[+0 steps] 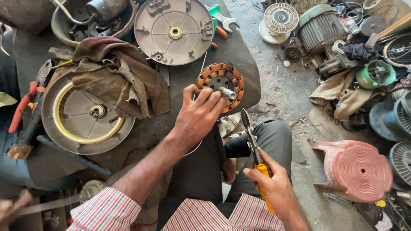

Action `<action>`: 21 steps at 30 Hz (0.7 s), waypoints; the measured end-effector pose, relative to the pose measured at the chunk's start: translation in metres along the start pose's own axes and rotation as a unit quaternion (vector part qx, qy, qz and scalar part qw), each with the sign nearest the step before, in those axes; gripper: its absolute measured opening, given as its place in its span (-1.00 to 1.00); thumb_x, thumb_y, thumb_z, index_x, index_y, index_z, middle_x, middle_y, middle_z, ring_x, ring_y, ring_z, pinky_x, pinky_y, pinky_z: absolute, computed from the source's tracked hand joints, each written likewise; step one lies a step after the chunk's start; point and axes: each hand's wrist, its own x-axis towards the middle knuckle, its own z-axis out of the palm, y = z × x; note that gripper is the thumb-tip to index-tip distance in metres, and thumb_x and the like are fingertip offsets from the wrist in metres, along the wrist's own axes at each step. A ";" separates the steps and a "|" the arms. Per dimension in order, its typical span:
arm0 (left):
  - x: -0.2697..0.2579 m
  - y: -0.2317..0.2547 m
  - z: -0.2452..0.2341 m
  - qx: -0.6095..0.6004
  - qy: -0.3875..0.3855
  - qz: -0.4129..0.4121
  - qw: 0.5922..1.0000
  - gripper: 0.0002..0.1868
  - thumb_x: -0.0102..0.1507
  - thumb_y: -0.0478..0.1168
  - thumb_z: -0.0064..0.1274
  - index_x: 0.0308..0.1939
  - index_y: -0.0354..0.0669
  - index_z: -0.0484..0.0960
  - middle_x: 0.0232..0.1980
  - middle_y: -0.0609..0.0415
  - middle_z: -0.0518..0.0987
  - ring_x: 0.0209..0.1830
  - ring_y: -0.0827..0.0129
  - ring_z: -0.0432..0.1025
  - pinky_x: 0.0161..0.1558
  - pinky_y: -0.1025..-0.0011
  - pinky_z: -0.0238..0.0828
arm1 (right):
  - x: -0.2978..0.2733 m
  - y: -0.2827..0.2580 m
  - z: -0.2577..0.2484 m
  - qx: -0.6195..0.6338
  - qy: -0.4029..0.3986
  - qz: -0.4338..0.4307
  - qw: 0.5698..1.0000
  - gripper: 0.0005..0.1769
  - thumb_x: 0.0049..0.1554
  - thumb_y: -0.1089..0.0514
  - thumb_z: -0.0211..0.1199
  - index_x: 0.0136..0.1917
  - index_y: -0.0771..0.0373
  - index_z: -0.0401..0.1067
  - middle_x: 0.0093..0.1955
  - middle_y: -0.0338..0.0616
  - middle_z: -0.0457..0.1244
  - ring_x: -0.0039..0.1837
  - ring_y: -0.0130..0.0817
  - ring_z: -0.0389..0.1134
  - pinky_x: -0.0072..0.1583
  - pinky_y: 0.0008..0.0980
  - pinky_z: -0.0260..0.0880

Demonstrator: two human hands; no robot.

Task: The person uses pliers to adjust a copper-wound motor rotor, then uses a screwdriver to manipulate small components within the rotor slots. They handle a small yellow piece and continue adjusting the rotor assembly on a cluttered workbench.

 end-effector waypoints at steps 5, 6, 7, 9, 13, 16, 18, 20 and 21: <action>-0.008 -0.002 0.002 -0.006 0.038 0.000 0.999 -0.70 0.28 -0.19 0.13 0.07 -0.19 0.67 0.08 0.14 0.51 0.21 0.31 0.36 0.27 0.06 0.19 | 0.000 0.000 0.000 0.019 0.009 0.019 1.000 -0.26 -0.08 0.20 0.39 0.40 0.20 0.41 -0.25 -0.27 0.27 -0.28 -0.54 0.23 -0.26 -0.46 0.25; -0.008 0.000 0.003 0.001 0.039 0.000 0.999 -0.70 0.27 -0.19 0.13 0.06 -0.18 0.67 0.08 0.15 0.52 0.19 0.32 0.36 0.26 0.04 0.19 | 0.000 0.001 0.000 0.021 0.006 0.014 1.000 -0.27 -0.07 0.20 0.39 0.40 0.22 0.43 -0.25 -0.26 0.26 -0.28 -0.53 0.23 -0.25 -0.46 0.25; -0.008 0.001 0.005 0.007 0.039 0.001 0.999 -0.71 0.26 -0.20 0.14 0.05 -0.17 0.66 0.07 0.15 0.52 0.17 0.33 0.36 0.26 0.03 0.19 | -0.001 0.002 0.000 0.022 0.002 0.009 1.000 -0.29 -0.06 0.20 0.40 0.39 0.24 0.44 -0.25 -0.25 0.26 -0.28 -0.53 0.22 -0.25 -0.46 0.25; -0.007 0.003 0.006 0.012 0.032 0.001 0.999 -0.71 0.25 -0.20 0.14 0.04 -0.17 0.66 0.06 0.16 0.52 0.14 0.33 0.36 0.26 0.02 0.19 | -0.002 0.003 -0.001 0.020 0.000 0.002 1.000 -0.30 -0.05 0.20 0.40 0.39 0.25 0.45 -0.26 -0.24 0.26 -0.29 -0.53 0.21 -0.25 -0.46 0.24; -0.006 0.005 0.005 0.002 0.025 -0.014 1.000 -0.69 0.27 -0.20 0.15 0.08 -0.18 0.66 0.07 0.16 0.53 0.10 0.33 0.35 0.26 0.02 0.19 | -0.004 0.002 -0.003 0.012 0.005 0.002 1.000 -0.32 -0.06 0.21 0.39 0.37 0.23 0.46 -0.27 -0.25 0.26 -0.29 -0.52 0.21 -0.26 -0.45 0.25; -0.005 0.006 0.003 0.009 0.013 -0.015 1.000 -0.69 0.27 -0.20 0.15 0.08 -0.19 0.67 0.05 0.15 0.53 0.11 0.32 0.34 0.27 0.01 0.19 | -0.004 0.001 -0.004 0.017 0.009 0.003 1.000 -0.34 -0.06 0.21 0.38 0.35 0.24 0.47 -0.27 -0.26 0.25 -0.30 -0.51 0.21 -0.26 -0.45 0.26; -0.006 0.009 0.002 0.017 0.013 -0.012 1.000 -0.69 0.27 -0.20 0.15 0.07 -0.20 0.68 0.06 0.13 0.54 0.17 0.30 0.35 0.28 0.01 0.20 | -0.006 0.001 -0.006 0.014 0.011 0.004 1.000 -0.35 -0.06 0.21 0.38 0.34 0.23 0.48 -0.27 -0.25 0.25 -0.30 -0.51 0.22 -0.26 -0.45 0.26; -0.007 0.010 0.001 0.021 0.029 -0.011 0.999 -0.69 0.26 -0.20 0.14 0.06 -0.22 0.68 0.09 0.10 0.55 0.25 0.28 0.35 0.29 0.01 0.19 | -0.006 0.001 -0.006 0.002 0.010 0.008 1.000 -0.36 -0.06 0.21 0.38 0.34 0.22 0.48 -0.27 -0.25 0.26 -0.30 -0.51 0.22 -0.26 -0.45 0.26; -0.008 0.011 0.001 0.019 0.032 -0.015 0.999 -0.69 0.26 -0.20 0.14 0.05 -0.22 0.68 0.10 0.09 0.56 0.27 0.26 0.35 0.30 0.01 0.20 | -0.006 0.002 -0.006 0.003 0.011 0.013 1.000 -0.35 -0.06 0.20 0.38 0.34 0.21 0.48 -0.27 -0.25 0.26 -0.30 -0.51 0.21 -0.26 -0.45 0.25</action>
